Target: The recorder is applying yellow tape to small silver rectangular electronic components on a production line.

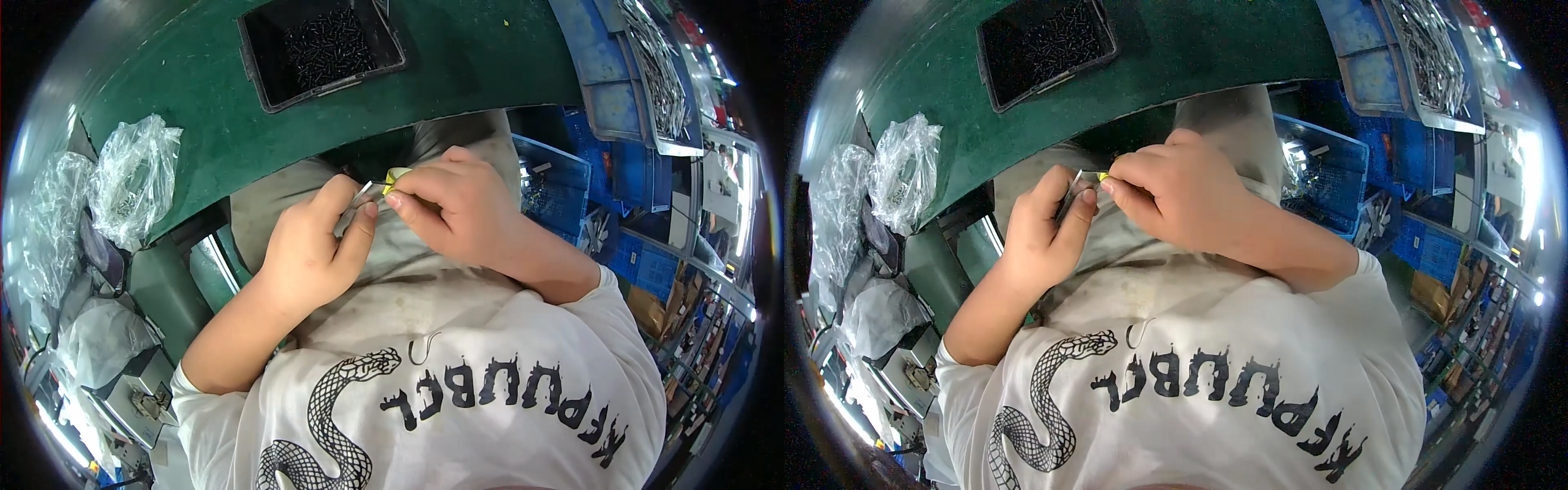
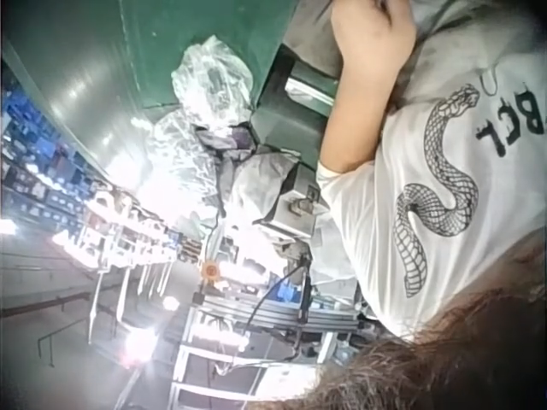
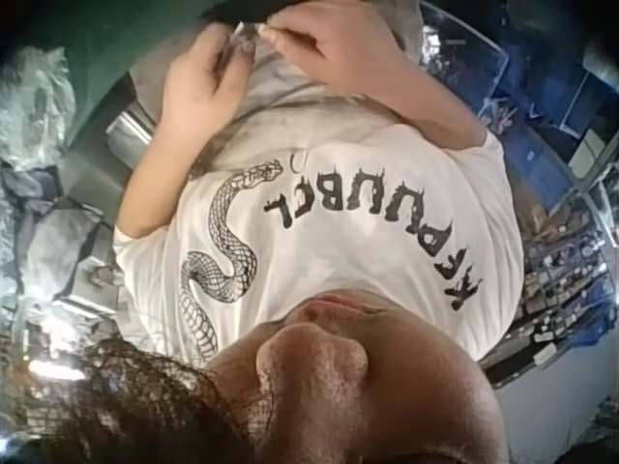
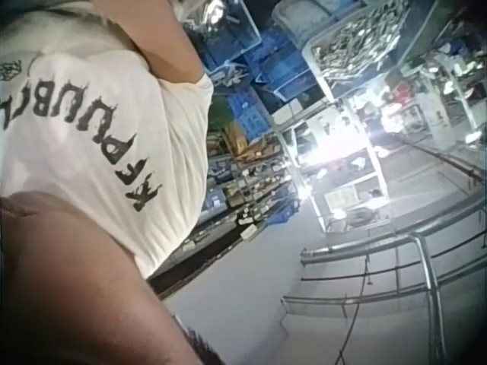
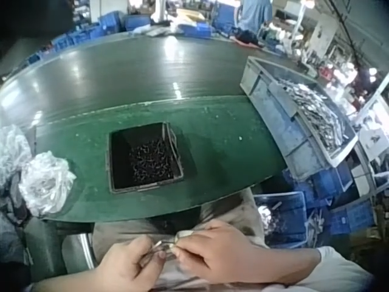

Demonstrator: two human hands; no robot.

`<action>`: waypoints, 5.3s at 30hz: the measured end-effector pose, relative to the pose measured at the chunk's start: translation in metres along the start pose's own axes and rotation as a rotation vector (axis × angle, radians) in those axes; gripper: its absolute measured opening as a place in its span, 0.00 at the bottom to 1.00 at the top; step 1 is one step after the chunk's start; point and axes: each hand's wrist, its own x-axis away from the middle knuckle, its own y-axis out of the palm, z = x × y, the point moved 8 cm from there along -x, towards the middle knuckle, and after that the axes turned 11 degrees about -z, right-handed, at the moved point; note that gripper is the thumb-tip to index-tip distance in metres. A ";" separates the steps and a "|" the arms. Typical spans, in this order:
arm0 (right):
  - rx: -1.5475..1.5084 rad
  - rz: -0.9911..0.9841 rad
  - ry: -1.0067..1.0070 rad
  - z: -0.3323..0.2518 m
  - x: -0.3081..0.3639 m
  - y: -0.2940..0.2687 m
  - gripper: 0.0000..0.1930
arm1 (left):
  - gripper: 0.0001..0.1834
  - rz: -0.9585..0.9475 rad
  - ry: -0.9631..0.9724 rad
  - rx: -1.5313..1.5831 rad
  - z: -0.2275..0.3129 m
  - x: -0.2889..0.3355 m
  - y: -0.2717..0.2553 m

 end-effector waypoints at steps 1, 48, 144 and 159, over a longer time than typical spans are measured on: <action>0.004 -0.001 0.001 0.000 0.000 0.000 0.03 | 0.06 -0.002 -0.002 0.000 0.001 0.000 0.000; 0.073 0.013 -0.156 -0.009 0.005 -0.003 0.23 | 0.18 0.104 0.019 0.204 -0.006 -0.001 -0.005; 0.615 0.135 -0.284 -0.005 0.025 -0.015 0.18 | 0.08 0.046 -0.203 0.886 -0.038 -0.019 0.010; 0.921 0.285 -0.343 -0.002 -0.007 -0.098 0.20 | 0.16 0.254 -0.102 0.062 0.067 -0.083 -0.064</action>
